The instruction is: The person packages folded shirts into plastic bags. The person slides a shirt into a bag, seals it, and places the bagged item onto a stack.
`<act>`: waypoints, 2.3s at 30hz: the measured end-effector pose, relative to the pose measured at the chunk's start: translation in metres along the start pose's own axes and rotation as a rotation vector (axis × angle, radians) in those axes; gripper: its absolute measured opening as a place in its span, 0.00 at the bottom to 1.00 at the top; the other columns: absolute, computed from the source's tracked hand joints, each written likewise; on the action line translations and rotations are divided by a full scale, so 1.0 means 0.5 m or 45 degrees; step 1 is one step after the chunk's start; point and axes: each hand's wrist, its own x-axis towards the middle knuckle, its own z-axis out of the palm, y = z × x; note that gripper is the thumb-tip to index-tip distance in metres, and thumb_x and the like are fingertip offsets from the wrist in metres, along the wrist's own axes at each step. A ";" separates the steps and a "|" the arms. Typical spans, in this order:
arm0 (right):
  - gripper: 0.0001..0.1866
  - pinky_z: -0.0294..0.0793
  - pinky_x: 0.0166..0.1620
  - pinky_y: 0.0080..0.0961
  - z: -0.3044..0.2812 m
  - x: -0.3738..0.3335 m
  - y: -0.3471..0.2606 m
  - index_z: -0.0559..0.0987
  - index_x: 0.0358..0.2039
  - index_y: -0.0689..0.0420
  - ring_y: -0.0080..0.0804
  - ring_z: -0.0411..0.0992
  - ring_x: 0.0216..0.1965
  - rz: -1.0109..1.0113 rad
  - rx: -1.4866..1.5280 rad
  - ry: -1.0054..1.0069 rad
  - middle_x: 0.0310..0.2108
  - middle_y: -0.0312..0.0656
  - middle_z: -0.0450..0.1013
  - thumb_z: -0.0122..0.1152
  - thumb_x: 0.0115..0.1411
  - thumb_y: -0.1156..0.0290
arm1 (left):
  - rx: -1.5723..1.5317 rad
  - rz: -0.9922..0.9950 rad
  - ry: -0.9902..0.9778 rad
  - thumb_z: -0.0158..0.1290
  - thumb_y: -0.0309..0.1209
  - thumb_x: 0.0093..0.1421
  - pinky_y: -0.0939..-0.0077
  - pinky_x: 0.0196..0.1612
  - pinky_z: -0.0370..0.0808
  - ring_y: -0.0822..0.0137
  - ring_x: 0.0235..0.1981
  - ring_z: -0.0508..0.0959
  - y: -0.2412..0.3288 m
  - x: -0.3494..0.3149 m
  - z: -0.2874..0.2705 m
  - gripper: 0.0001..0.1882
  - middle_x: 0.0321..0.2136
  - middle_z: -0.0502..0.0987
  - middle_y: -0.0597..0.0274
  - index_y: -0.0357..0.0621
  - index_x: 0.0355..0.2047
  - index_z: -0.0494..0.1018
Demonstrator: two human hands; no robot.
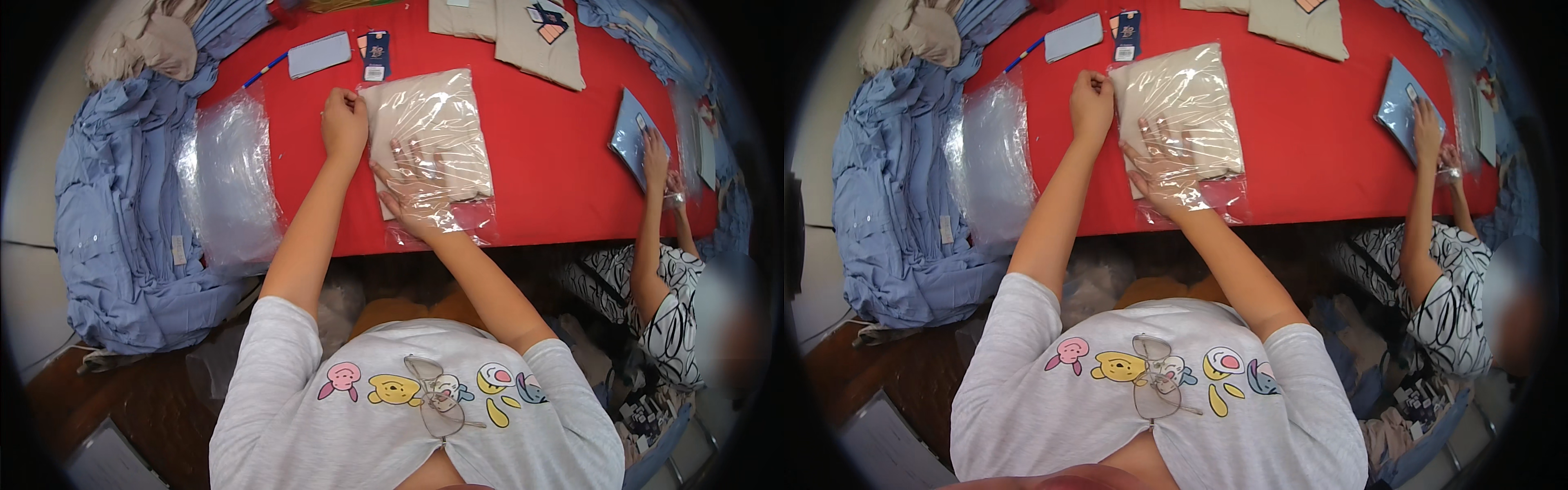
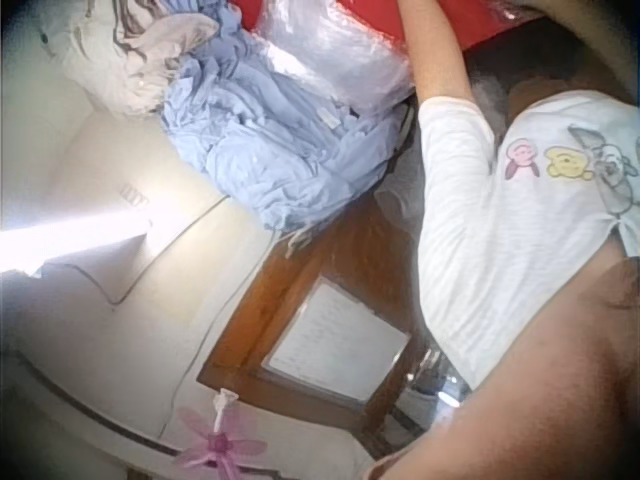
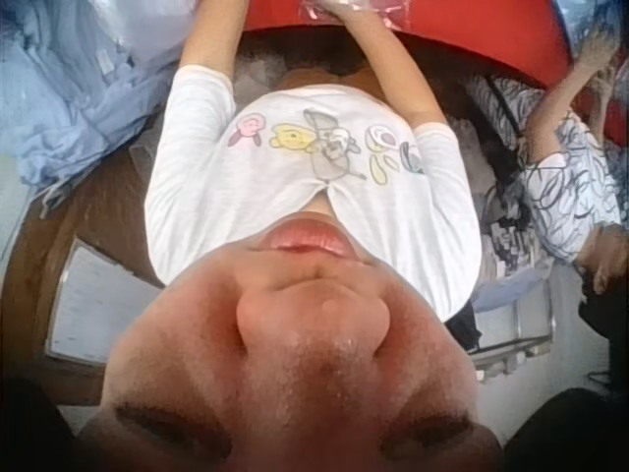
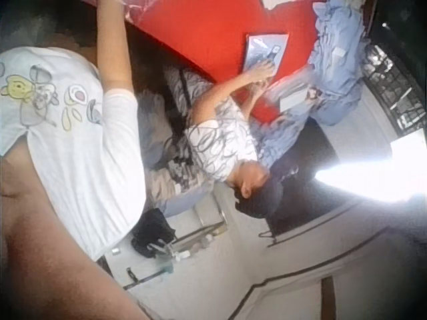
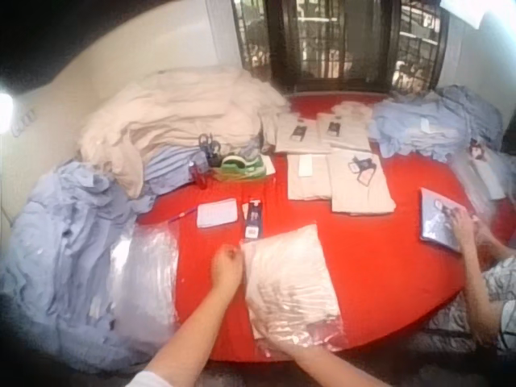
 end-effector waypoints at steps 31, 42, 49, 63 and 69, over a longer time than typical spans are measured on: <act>0.57 0.50 0.79 0.55 -0.031 -0.186 0.028 0.58 0.77 0.68 0.59 0.49 0.81 0.115 0.171 0.135 0.80 0.62 0.51 0.70 0.62 0.42 | 0.067 0.621 -0.853 0.44 0.41 0.79 0.51 0.80 0.55 0.43 0.80 0.55 0.113 0.017 0.095 0.25 0.80 0.57 0.52 0.52 0.72 0.71; 0.44 0.55 0.78 0.52 -0.054 -0.327 -0.031 0.64 0.75 0.59 0.55 0.55 0.78 -0.163 0.228 -0.122 0.78 0.54 0.56 0.70 0.66 0.54 | 0.492 1.055 -0.218 0.49 0.48 0.77 0.35 0.79 0.50 0.46 0.81 0.52 0.111 -0.055 0.103 0.30 0.81 0.54 0.54 0.61 0.77 0.64; 0.25 0.72 0.56 0.45 -0.118 -0.433 0.011 0.78 0.55 0.59 0.49 0.74 0.50 0.754 0.397 0.552 0.50 0.49 0.76 0.75 0.63 0.61 | 0.499 1.179 -0.473 0.47 0.59 0.75 0.32 0.79 0.44 0.44 0.82 0.47 0.107 -0.255 0.059 0.32 0.83 0.49 0.60 0.77 0.77 0.63; 0.14 0.73 0.38 0.42 -0.106 -0.413 0.064 0.83 0.31 0.61 0.47 0.75 0.31 0.715 0.360 0.317 0.28 0.46 0.75 0.72 0.65 0.62 | 0.650 1.504 -0.829 0.57 0.43 0.66 0.46 0.82 0.49 0.46 0.81 0.51 0.095 -0.365 -0.001 0.42 0.81 0.53 0.50 0.43 0.77 0.58; 0.13 0.74 0.39 0.41 -0.120 -0.414 0.068 0.83 0.33 0.60 0.47 0.76 0.33 0.662 0.318 0.247 0.30 0.46 0.75 0.73 0.65 0.63 | 0.352 1.477 -0.804 0.54 0.40 0.70 0.49 0.81 0.51 0.53 0.81 0.55 0.056 -0.332 0.028 0.39 0.80 0.55 0.54 0.43 0.78 0.58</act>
